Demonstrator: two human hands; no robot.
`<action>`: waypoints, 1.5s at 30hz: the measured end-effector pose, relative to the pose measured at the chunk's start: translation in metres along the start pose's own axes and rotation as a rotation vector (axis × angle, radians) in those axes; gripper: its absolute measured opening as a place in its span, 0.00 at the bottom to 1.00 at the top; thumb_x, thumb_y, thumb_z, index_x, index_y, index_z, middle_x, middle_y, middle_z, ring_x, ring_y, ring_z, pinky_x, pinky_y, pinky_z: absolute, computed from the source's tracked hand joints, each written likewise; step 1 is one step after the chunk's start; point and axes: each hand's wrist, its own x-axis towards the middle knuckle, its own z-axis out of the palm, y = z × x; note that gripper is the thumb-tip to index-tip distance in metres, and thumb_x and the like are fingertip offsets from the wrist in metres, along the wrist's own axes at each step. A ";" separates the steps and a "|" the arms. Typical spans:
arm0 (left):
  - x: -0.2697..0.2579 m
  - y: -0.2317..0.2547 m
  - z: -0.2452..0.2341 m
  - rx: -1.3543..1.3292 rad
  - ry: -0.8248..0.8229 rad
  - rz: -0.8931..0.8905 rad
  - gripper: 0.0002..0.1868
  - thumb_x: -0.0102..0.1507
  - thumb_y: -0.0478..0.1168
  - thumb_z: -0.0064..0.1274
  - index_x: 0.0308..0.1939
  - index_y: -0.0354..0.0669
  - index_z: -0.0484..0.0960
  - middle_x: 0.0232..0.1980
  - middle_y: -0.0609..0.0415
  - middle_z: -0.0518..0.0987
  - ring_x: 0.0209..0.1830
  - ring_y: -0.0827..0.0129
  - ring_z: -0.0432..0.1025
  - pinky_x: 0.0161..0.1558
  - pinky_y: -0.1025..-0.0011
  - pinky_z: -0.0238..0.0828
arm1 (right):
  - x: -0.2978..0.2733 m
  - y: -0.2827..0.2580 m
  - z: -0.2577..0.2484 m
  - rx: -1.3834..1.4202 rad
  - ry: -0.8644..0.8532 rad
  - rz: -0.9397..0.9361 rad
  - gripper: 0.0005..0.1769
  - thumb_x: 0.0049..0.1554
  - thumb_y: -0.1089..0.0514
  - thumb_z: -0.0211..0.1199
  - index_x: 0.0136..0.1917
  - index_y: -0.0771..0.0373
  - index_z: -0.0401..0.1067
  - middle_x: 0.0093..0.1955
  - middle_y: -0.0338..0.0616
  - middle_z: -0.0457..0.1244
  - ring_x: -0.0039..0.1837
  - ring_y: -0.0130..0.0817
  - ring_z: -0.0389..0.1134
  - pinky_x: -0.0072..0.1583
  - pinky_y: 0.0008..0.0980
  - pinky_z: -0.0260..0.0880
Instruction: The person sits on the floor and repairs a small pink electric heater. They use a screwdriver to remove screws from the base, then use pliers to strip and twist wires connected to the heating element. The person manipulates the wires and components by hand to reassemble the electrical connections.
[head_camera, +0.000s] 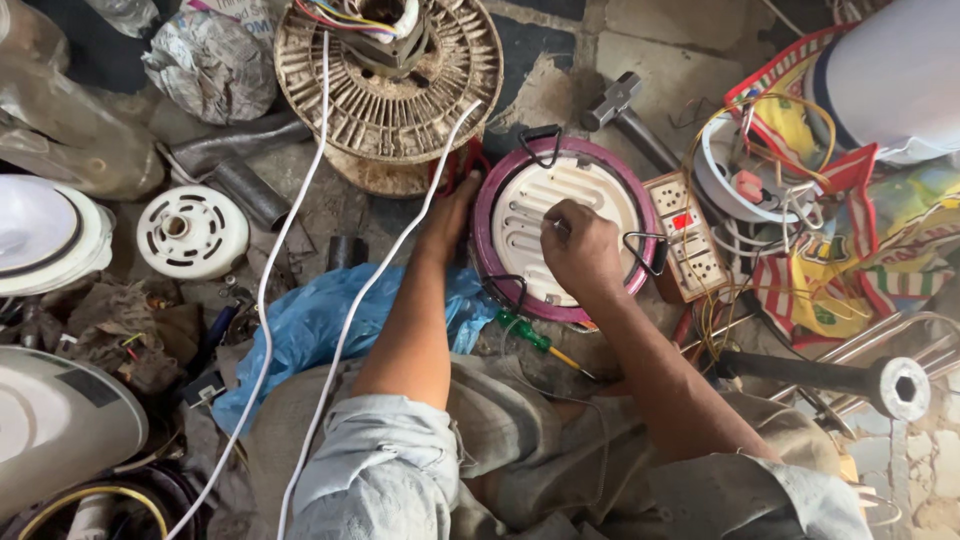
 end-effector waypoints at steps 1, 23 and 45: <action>0.000 -0.002 0.001 0.002 -0.018 -0.039 0.45 0.61 0.70 0.43 0.67 0.38 0.76 0.67 0.40 0.78 0.67 0.55 0.71 0.67 0.65 0.60 | 0.000 -0.002 0.000 -0.035 -0.032 0.087 0.10 0.57 0.56 0.65 0.49 0.63 0.76 0.36 0.52 0.68 0.40 0.47 0.72 0.46 0.42 0.72; -0.008 0.005 0.015 0.108 0.134 -0.174 0.45 0.60 0.72 0.43 0.65 0.40 0.77 0.68 0.34 0.75 0.71 0.49 0.68 0.68 0.61 0.59 | 0.032 0.017 0.030 0.053 -0.057 0.052 0.11 0.54 0.54 0.64 0.46 0.63 0.78 0.42 0.56 0.71 0.48 0.53 0.74 0.52 0.46 0.74; -0.009 0.011 0.016 0.137 0.183 -0.161 0.40 0.62 0.70 0.43 0.62 0.45 0.82 0.65 0.37 0.76 0.65 0.49 0.69 0.65 0.59 0.60 | 0.022 0.001 0.020 -0.096 0.006 -0.116 0.08 0.58 0.55 0.66 0.49 0.59 0.77 0.45 0.54 0.70 0.43 0.53 0.72 0.46 0.47 0.72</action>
